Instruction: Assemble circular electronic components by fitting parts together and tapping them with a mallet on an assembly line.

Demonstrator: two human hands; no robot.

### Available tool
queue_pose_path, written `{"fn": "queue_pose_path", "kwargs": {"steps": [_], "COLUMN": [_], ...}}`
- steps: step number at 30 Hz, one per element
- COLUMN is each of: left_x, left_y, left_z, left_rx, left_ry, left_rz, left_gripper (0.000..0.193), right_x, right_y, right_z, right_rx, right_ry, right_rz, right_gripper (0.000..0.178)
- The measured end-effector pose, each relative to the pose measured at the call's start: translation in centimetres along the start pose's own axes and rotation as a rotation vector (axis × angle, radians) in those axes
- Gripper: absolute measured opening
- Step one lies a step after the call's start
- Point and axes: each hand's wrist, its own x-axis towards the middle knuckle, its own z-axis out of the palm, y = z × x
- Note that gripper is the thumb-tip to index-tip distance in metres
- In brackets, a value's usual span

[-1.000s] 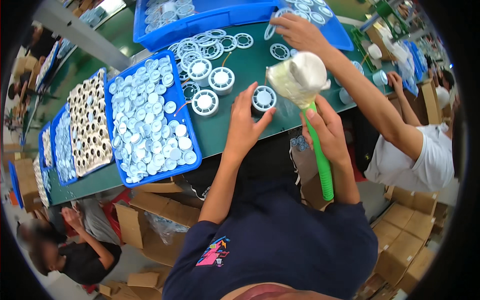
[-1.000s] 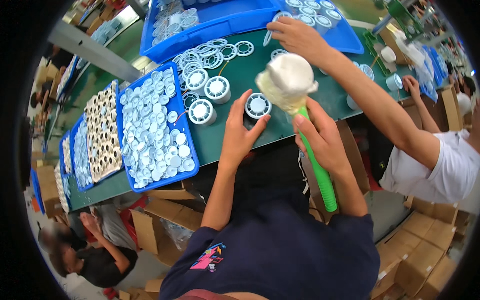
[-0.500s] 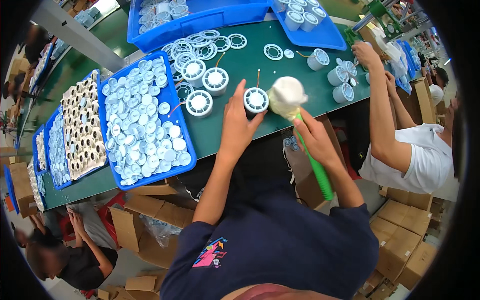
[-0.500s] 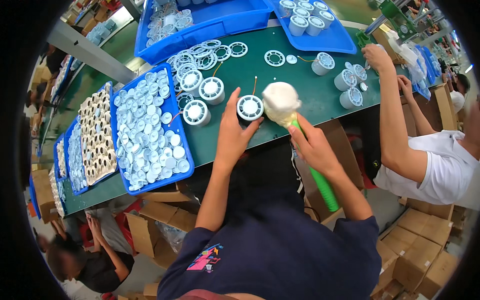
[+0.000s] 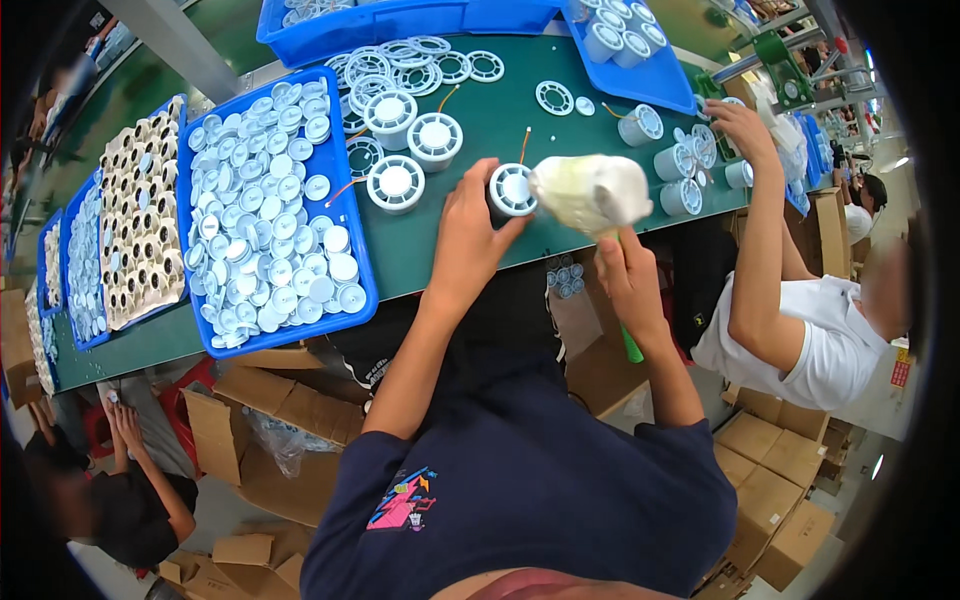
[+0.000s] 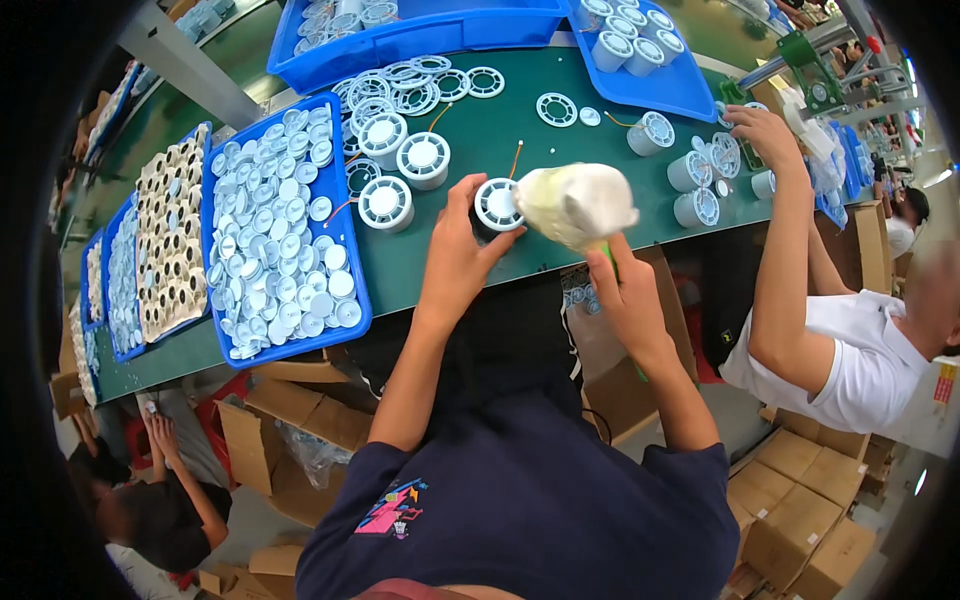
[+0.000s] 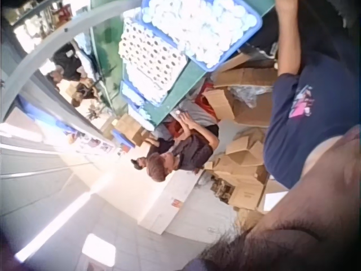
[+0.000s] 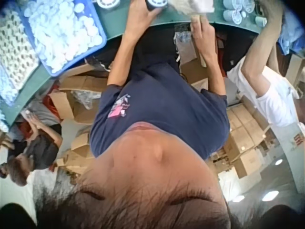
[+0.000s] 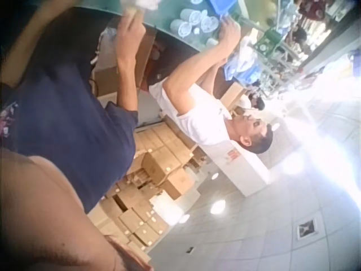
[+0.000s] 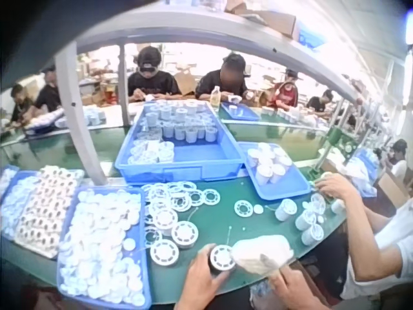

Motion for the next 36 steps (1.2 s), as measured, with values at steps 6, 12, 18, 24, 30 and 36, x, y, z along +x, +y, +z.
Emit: {"fn": "queue_pose_path", "kwargs": {"steps": [6, 12, 18, 24, 30, 36], "left_x": [0.2, 0.1, 0.0, 0.3, 0.2, 0.0], "left_y": [-0.1, -0.5, -0.3, -0.9, -0.8, -1.9], "left_z": [-0.7, -0.5, -0.7, -0.1, 0.0, 0.4], "left_rx": [0.006, -0.020, -0.110, 0.015, 0.020, -0.016], "left_ry": [0.005, 0.020, 0.056, 0.061, 0.068, 0.098], "left_rz": [0.056, 0.080, 0.075, 0.152, 0.113, 0.202], "left_gripper": [0.087, 0.086, 0.056, 0.066, 0.084, 0.091], "right_x": [-1.6, -1.2, -0.3, 2.3, 3.7, 5.0], "right_y": [2.3, -1.7, -4.0, -7.4, -10.5, -11.8], "right_z": [0.5, 0.0, -0.5, -2.3, -3.3, -2.7], "right_rx": [-0.471, -0.391, -0.536, -0.509, -0.582, -0.858], "right_ry": [0.049, -0.034, -0.131, -0.161, -0.217, -0.291], "right_rz": [-0.609, -0.557, -0.527, -0.360, -0.393, -0.470], "right_gripper": [0.036, 0.064, 0.066, 0.051, 0.048, 0.047]}}
